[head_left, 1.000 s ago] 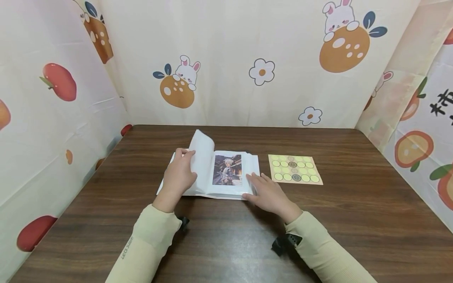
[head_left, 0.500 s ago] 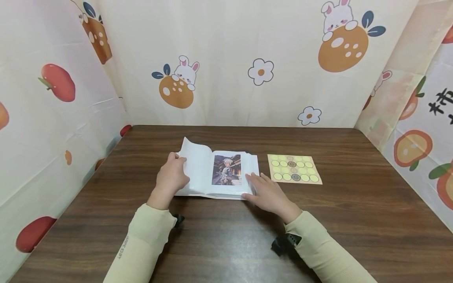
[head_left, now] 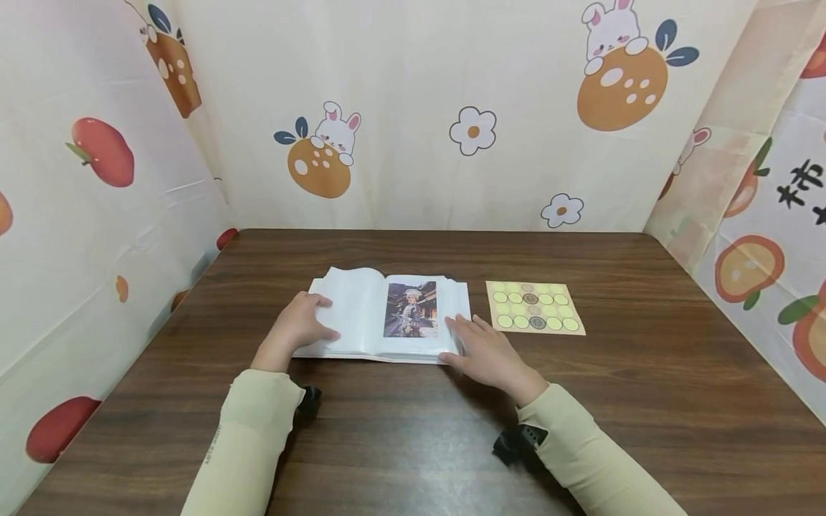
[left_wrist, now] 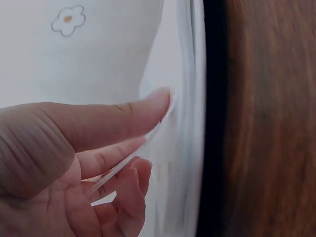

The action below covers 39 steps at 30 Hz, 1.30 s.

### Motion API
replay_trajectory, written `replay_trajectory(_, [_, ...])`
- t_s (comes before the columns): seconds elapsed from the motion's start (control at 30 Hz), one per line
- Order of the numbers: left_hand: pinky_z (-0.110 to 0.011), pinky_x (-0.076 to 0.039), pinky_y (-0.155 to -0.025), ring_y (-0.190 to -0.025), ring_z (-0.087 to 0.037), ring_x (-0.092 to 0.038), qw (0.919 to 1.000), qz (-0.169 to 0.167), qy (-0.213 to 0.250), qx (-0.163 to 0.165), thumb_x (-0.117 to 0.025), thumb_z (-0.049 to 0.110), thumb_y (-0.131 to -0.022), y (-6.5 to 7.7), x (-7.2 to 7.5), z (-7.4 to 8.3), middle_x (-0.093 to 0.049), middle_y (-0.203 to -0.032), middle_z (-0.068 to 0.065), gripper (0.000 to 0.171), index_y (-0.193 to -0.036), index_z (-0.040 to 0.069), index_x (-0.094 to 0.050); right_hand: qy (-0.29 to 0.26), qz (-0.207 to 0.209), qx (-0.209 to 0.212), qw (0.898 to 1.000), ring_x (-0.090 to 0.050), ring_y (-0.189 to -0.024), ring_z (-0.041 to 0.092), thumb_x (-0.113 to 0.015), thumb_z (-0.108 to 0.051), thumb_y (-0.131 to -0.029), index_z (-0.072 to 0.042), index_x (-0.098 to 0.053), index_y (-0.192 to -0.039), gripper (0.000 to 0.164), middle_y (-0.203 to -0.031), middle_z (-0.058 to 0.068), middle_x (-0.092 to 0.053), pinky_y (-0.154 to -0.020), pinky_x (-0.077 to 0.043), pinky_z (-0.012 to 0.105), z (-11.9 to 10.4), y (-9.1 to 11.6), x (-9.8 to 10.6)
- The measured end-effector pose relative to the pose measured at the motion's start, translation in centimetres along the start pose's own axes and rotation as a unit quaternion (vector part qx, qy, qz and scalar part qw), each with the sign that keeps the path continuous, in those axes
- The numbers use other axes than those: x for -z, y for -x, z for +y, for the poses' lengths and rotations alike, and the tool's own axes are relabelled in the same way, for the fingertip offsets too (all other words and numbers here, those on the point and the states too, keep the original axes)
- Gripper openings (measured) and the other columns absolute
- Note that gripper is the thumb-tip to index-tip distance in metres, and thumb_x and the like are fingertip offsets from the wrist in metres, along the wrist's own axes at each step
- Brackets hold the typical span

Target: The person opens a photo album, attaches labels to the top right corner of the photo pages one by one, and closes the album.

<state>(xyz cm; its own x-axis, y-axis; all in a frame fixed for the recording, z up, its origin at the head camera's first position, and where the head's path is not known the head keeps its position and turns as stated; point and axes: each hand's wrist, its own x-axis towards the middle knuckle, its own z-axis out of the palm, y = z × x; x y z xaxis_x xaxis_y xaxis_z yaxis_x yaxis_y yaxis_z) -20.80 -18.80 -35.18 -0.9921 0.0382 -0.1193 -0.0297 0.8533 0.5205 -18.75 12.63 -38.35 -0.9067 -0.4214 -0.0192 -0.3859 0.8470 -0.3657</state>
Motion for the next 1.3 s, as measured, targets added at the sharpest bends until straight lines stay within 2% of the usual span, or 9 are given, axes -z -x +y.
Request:
replay_trajectory(0.27, [-0.052,-0.035,-0.095,-0.113,-0.039,-0.038,0.9969,-0.044,0.057,0.032,-0.079,0.022,-0.074,-0.4,-0.2,-1.5,-0.031,-0.135,-0.028,0.063,-0.126,0.0,-0.051,-0.001,-0.005,-0.004,1.0,-0.025,-0.132,0.042,-0.059,-0.045,-0.088,-0.009,-0.039,-0.142,0.068,-0.145,0.016,-0.034,-0.102,-0.022,0.058,0.0,0.0,-0.1])
replay_trajectory(0.4, [-0.052,-0.035,-0.095,-0.113,-0.039,-0.037,0.9943,-0.061,0.076,0.044,-0.079,0.026,-0.075,-0.4,-0.4,-2.1,-0.028,-0.133,-0.028,0.066,-0.128,0.0,-0.049,-0.001,-0.003,-0.003,1.0,-0.026,-0.132,0.042,-0.059,-0.044,-0.088,-0.009,-0.039,-0.142,0.067,-0.145,0.016,-0.034,-0.102,-0.022,0.058,-0.1,0.0,-0.1])
replay_trajectory(0.5, [-0.05,-0.038,-0.092,-0.11,-0.039,-0.038,0.9942,-0.061,0.075,0.047,-0.079,0.029,-0.074,-0.3,-0.4,-2.3,-0.027,-0.128,-0.027,0.068,-0.128,0.0,-0.048,0.0,-0.003,-0.003,1.0,-0.026,-0.132,0.042,-0.059,-0.044,-0.088,-0.009,-0.04,-0.142,0.067,-0.145,0.016,-0.035,-0.102,-0.023,0.058,-0.1,0.0,-0.1])
replay_trajectory(0.67, [-0.05,-0.039,-0.088,-0.11,-0.039,-0.036,0.9983,-0.035,0.039,0.024,-0.08,0.031,-0.073,-0.1,0.1,-2.1,-0.032,-0.126,-0.027,0.069,-0.127,0.0,-0.049,-0.003,-0.006,-0.002,1.0,-0.025,-0.132,0.042,-0.058,-0.044,-0.088,-0.009,-0.039,-0.142,0.067,-0.145,0.017,-0.034,-0.102,-0.022,0.059,-0.2,0.1,0.0])
replay_trajectory(0.8, [-0.053,-0.037,-0.091,-0.114,-0.041,-0.036,0.9994,-0.001,0.025,-0.023,-0.078,0.022,-0.074,-0.1,0.4,-1.4,-0.043,-0.124,-0.026,0.061,-0.125,0.001,-0.052,-0.011,-0.004,0.004,1.0,-0.026,-0.131,0.043,-0.058,-0.044,-0.089,-0.008,-0.038,-0.142,0.067,-0.144,0.018,-0.035,-0.102,-0.023,0.058,0.0,0.1,0.3])
replay_trajectory(0.93, [-0.05,-0.039,-0.09,-0.11,-0.038,-0.046,0.9972,0.03,0.04,-0.055,-0.073,0.016,-0.079,0.0,0.6,-0.1,-0.053,-0.117,-0.022,0.052,-0.124,0.002,-0.053,-0.026,0.0,0.012,1.0,-0.029,-0.13,0.044,-0.056,-0.043,-0.09,-0.004,-0.04,-0.14,0.065,-0.14,0.02,-0.04,-0.103,-0.023,0.055,0.5,0.0,0.5])
replay_trajectory(1.1, [-0.045,-0.044,-0.085,-0.103,-0.032,-0.054,0.993,0.061,0.078,-0.064,-0.068,0.017,-0.084,0.2,0.3,2.1,-0.058,-0.111,-0.017,0.049,-0.127,0.003,-0.05,-0.072,0.028,0.011,0.997,-0.038,-0.126,0.04,-0.054,-0.039,-0.092,0.002,-0.044,-0.136,0.061,-0.134,0.021,-0.047,-0.103,-0.028,0.05,0.8,-0.3,0.9])
replay_trajectory(1.3, [-0.041,-0.046,-0.08,-0.097,-0.028,-0.057,0.9858,0.093,0.115,-0.08,-0.067,0.015,-0.083,0.0,-0.6,4.1,-0.061,-0.103,-0.013,0.046,-0.125,0.004,-0.051,-0.12,0.078,-0.036,0.989,-0.042,-0.123,0.036,-0.058,-0.034,-0.091,0.002,-0.049,-0.131,0.054,-0.131,0.021,-0.049,-0.1,-0.032,0.049,1.1,-0.4,1.3])
